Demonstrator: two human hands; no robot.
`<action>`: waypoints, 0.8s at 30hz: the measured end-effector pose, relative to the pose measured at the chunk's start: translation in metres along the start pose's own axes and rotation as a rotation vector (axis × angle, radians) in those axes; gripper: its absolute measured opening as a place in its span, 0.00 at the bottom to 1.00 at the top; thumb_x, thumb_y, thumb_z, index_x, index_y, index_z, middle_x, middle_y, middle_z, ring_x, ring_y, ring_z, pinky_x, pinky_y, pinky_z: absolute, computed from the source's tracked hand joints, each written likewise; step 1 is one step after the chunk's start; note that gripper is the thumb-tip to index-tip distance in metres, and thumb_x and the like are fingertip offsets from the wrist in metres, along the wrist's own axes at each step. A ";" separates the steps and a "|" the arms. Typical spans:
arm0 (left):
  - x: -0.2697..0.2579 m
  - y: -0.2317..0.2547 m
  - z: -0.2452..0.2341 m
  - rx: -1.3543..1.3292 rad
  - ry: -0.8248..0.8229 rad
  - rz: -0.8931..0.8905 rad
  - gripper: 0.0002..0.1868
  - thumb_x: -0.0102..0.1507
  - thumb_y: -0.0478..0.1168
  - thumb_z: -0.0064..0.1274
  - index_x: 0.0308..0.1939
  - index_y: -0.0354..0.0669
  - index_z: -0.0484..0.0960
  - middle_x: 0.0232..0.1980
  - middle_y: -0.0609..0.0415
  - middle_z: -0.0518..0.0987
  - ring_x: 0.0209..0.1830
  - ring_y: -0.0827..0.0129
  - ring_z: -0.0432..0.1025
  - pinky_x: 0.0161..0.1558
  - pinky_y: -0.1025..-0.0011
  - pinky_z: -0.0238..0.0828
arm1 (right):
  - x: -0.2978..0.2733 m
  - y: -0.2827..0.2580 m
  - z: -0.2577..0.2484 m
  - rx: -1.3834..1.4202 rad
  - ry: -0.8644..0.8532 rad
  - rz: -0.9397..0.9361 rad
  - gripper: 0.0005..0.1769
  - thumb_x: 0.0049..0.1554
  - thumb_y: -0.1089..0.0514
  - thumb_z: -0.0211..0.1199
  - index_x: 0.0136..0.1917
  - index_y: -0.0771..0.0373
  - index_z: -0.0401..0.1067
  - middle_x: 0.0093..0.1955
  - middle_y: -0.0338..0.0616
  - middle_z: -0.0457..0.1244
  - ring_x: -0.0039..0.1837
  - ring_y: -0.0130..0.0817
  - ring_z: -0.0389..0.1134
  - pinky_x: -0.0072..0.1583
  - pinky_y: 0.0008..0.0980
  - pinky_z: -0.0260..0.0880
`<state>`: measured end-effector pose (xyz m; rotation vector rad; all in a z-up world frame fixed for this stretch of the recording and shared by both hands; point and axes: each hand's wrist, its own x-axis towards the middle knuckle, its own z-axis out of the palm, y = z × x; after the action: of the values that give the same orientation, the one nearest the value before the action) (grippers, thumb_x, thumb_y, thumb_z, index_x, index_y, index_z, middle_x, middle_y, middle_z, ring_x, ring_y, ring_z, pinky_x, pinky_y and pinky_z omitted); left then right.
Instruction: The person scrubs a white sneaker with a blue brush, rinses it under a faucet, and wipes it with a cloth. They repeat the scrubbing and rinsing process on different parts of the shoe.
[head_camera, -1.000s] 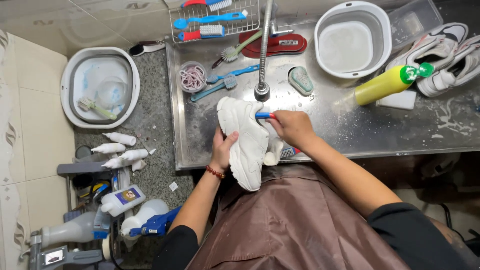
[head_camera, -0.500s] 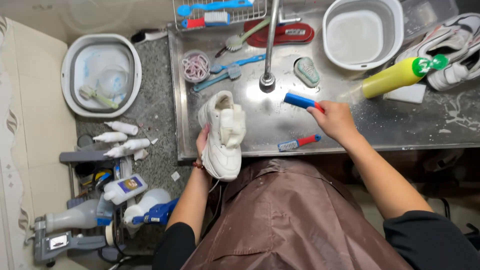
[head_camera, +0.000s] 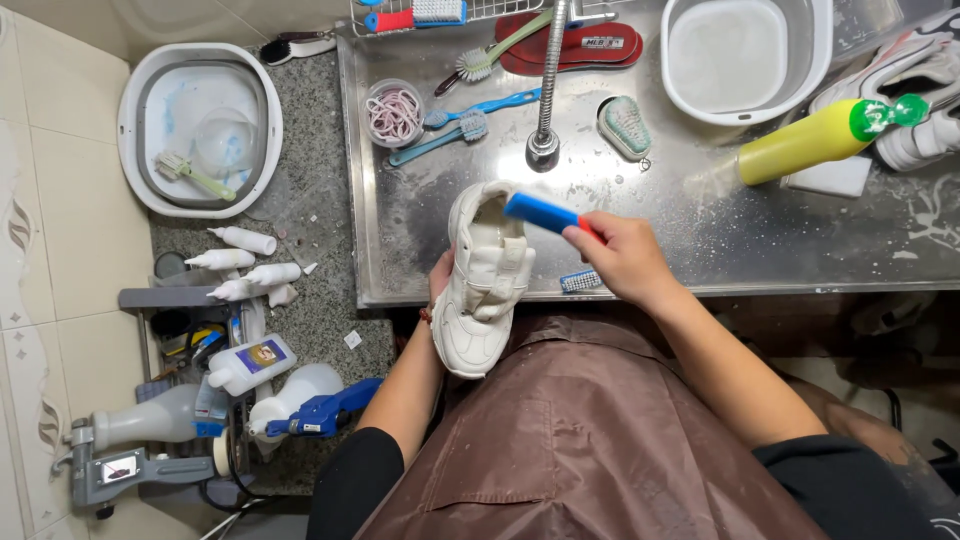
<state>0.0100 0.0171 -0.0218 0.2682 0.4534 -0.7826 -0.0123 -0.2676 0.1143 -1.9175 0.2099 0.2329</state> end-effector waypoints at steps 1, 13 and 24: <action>0.000 0.000 0.006 0.000 -0.002 0.000 0.29 0.70 0.51 0.40 0.69 0.35 0.69 0.65 0.38 0.76 0.63 0.48 0.73 0.65 0.51 0.71 | -0.001 -0.003 -0.002 -0.002 0.001 -0.001 0.14 0.62 0.50 0.63 0.43 0.63 0.76 0.31 0.42 0.64 0.31 0.29 0.61 0.36 0.33 0.61; -0.001 0.003 0.046 0.849 -0.156 0.272 0.35 0.69 0.44 0.48 0.76 0.30 0.56 0.71 0.39 0.69 0.70 0.56 0.66 0.70 0.61 0.63 | 0.029 -0.012 0.010 -0.711 0.052 -0.476 0.14 0.60 0.49 0.65 0.40 0.60 0.75 0.36 0.47 0.67 0.39 0.52 0.69 0.41 0.48 0.68; -0.012 0.014 0.104 1.081 -0.187 0.824 0.48 0.66 0.38 0.55 0.82 0.40 0.39 0.77 0.43 0.63 0.75 0.58 0.62 0.75 0.61 0.60 | 0.022 -0.013 0.027 -0.287 0.282 -0.441 0.08 0.60 0.56 0.65 0.47 0.63 0.78 0.37 0.52 0.66 0.37 0.49 0.69 0.40 0.42 0.67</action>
<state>0.0430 -0.0073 0.0750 1.2826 -0.3131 -0.1573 0.0109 -0.2386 0.1104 -2.2219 -0.0689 -0.3203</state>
